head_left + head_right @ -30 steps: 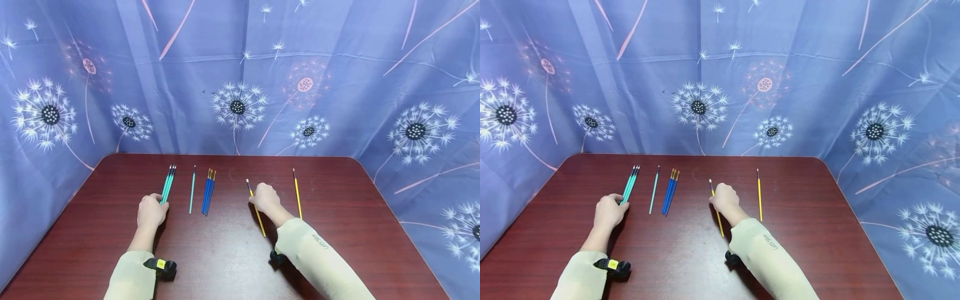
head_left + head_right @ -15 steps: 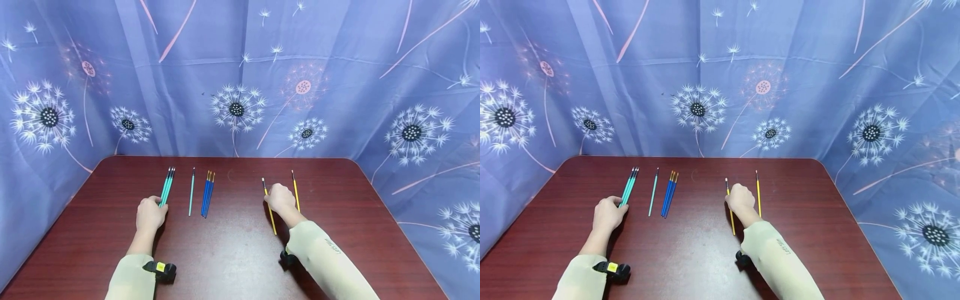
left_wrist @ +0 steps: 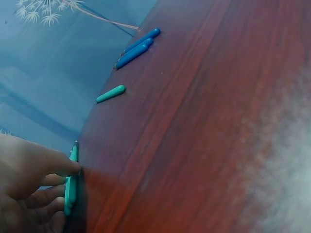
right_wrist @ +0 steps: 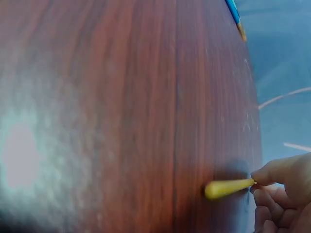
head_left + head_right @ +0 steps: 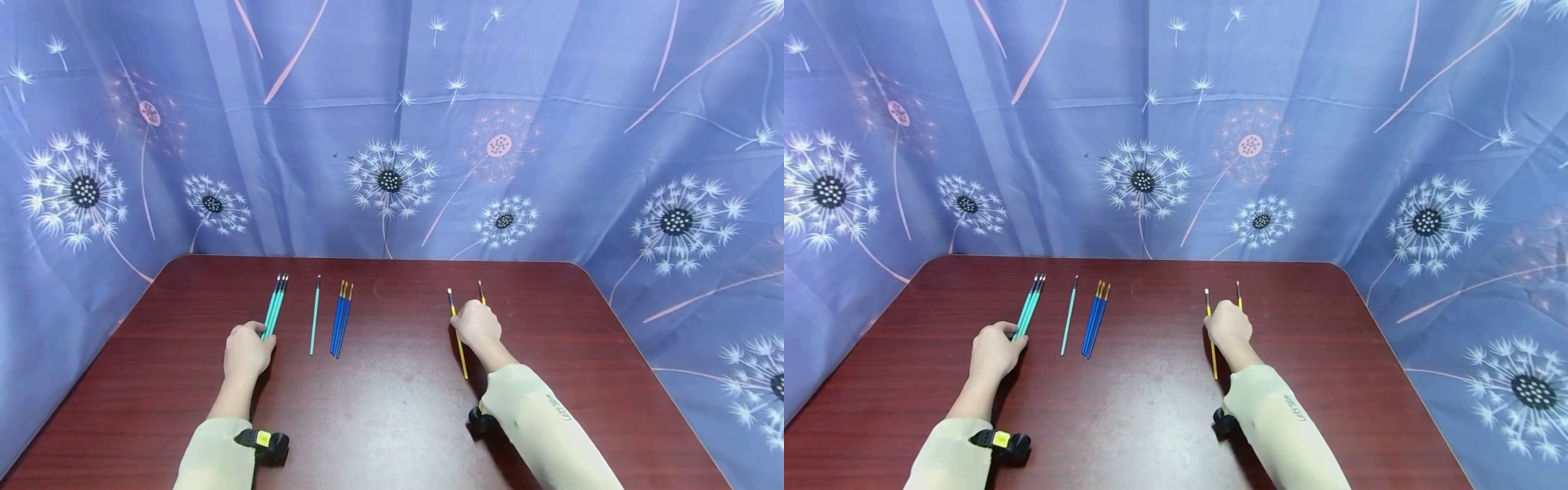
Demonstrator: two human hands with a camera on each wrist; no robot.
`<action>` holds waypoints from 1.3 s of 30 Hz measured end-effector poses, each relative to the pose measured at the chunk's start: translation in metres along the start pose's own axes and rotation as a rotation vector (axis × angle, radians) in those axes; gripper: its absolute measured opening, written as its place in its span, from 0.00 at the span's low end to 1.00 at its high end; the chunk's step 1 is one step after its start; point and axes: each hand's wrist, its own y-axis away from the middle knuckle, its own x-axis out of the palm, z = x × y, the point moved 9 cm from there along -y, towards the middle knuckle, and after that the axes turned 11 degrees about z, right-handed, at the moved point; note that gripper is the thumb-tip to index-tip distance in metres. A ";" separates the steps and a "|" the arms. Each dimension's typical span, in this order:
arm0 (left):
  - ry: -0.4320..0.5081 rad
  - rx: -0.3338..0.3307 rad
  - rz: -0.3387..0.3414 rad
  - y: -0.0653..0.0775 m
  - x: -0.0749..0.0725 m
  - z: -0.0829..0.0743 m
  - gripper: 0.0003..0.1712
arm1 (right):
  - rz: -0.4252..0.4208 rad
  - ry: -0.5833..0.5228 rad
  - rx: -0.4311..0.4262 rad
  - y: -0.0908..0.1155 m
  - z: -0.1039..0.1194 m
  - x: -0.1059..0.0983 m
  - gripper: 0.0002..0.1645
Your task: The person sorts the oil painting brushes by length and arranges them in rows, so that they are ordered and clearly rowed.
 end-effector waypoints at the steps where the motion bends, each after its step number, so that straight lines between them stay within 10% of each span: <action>1: 0.000 0.001 -0.002 0.000 0.000 0.000 0.23 | -0.008 -0.002 0.002 -0.001 -0.002 -0.001 0.10; 39: 0.005 0.007 -0.015 -0.001 0.001 0.003 0.23 | -0.081 -0.165 0.137 -0.020 -0.054 -0.024 0.11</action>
